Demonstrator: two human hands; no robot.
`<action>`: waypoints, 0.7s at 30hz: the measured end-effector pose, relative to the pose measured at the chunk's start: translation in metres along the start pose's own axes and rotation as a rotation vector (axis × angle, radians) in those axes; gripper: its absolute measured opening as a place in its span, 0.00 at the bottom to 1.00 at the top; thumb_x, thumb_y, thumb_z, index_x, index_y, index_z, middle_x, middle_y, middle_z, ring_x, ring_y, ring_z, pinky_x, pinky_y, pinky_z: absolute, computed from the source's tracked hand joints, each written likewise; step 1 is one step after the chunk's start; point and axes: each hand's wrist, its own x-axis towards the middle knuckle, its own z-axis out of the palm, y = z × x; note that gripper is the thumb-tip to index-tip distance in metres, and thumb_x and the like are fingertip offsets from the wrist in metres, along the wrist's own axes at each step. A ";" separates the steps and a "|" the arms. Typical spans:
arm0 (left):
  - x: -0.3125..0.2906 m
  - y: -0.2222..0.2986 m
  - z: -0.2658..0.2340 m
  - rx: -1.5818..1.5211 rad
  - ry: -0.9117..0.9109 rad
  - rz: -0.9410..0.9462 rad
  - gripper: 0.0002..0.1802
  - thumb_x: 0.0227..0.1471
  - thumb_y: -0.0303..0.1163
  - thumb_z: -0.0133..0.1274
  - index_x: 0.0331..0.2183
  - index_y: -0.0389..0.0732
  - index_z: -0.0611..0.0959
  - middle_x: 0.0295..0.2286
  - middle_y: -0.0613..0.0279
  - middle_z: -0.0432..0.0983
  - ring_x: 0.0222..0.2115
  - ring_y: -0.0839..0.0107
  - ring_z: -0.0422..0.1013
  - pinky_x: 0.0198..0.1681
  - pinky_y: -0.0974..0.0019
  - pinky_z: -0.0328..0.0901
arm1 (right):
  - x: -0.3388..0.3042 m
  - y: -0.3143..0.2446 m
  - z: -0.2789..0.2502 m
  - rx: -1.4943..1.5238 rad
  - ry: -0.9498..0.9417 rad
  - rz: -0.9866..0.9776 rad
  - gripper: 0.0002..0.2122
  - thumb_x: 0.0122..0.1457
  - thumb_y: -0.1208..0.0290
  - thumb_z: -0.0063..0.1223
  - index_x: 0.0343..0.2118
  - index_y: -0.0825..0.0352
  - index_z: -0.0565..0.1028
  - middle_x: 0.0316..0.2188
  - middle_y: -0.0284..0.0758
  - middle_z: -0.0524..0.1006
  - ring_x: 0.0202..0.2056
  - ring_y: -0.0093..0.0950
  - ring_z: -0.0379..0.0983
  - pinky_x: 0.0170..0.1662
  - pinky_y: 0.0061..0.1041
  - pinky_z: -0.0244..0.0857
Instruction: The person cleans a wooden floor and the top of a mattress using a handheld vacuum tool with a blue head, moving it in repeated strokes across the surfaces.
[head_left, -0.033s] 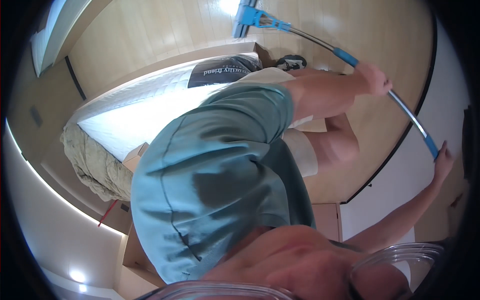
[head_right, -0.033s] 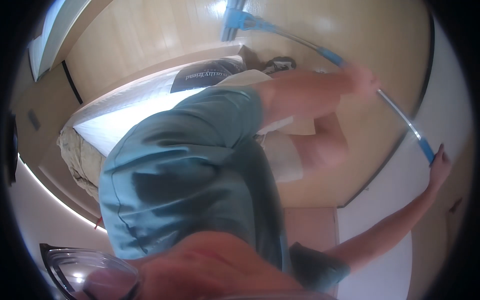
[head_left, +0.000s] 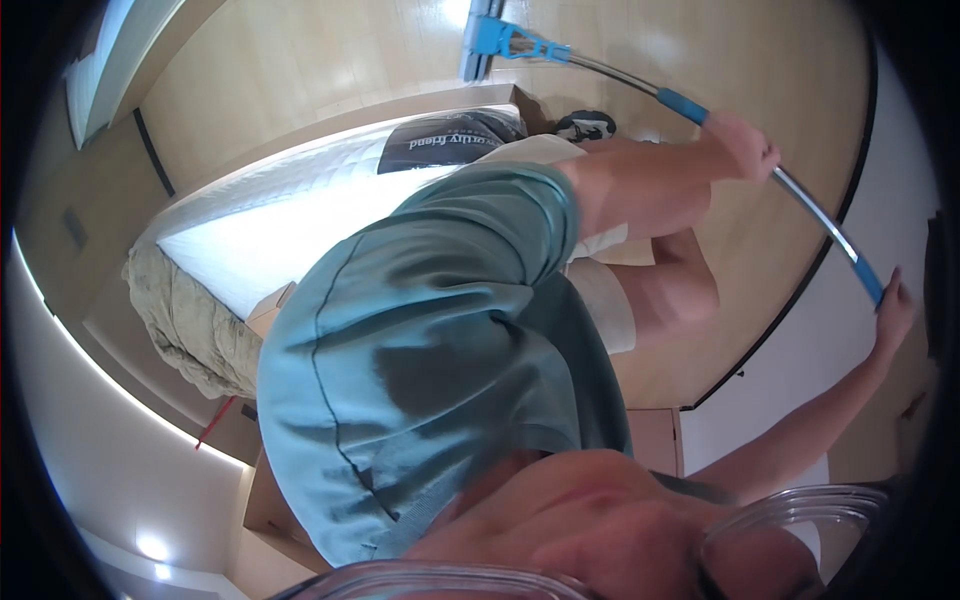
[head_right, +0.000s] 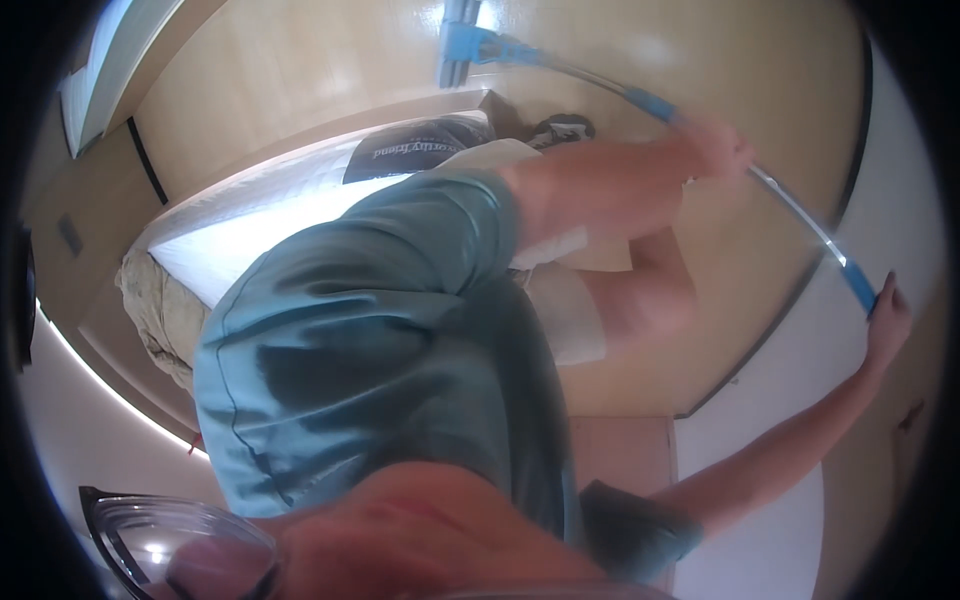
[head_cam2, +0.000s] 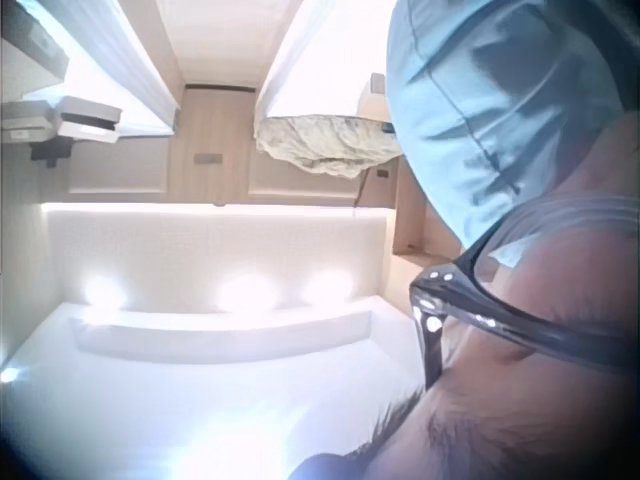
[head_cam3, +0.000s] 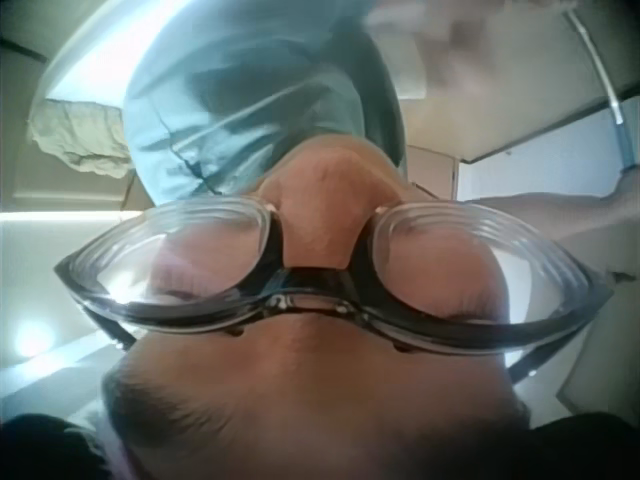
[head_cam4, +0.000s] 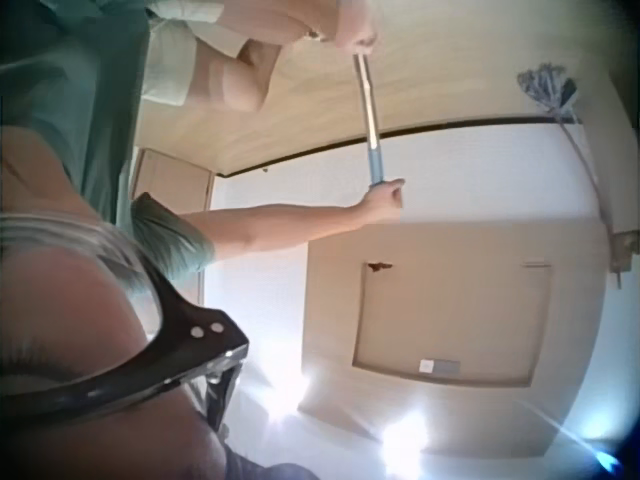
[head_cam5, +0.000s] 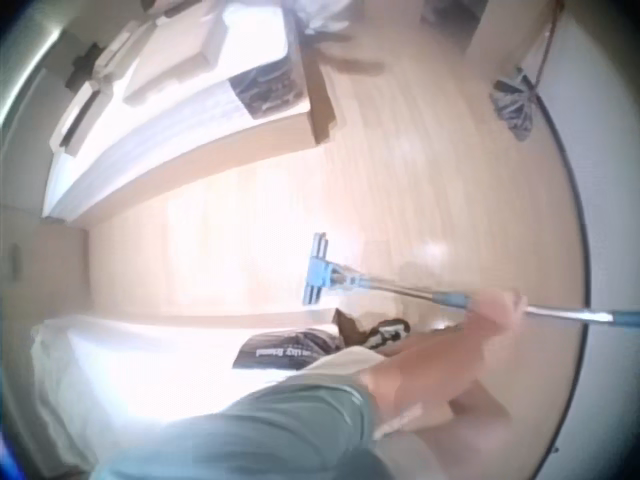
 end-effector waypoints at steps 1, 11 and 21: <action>-0.006 -0.001 -0.029 0.008 0.015 -0.072 0.24 0.55 0.53 0.44 0.25 0.49 0.88 0.22 0.57 0.81 0.25 0.54 0.78 0.31 0.53 0.71 | 0.019 -0.015 -0.003 0.005 -0.064 0.023 0.29 0.66 0.42 0.40 0.28 0.68 0.78 0.19 0.39 0.74 0.24 0.34 0.73 0.34 0.35 0.66; -0.179 -0.310 -0.283 0.699 0.346 -0.219 0.16 0.49 0.44 0.52 0.21 0.44 0.84 0.23 0.51 0.80 0.21 0.50 0.76 0.27 0.49 0.72 | -0.173 -0.479 -0.013 0.233 -0.132 -0.287 0.26 0.61 0.46 0.39 0.38 0.66 0.82 0.37 0.48 0.81 0.42 0.49 0.77 0.48 0.41 0.69; -0.409 -0.500 -0.442 0.776 0.463 -0.490 0.15 0.57 0.38 0.40 0.34 0.41 0.80 0.32 0.43 0.79 0.37 0.44 0.75 0.42 0.46 0.68 | -0.364 -0.679 0.103 0.584 -0.132 -1.056 0.25 0.65 0.48 0.45 0.25 0.65 0.83 0.20 0.47 0.79 0.24 0.43 0.80 0.27 0.42 0.75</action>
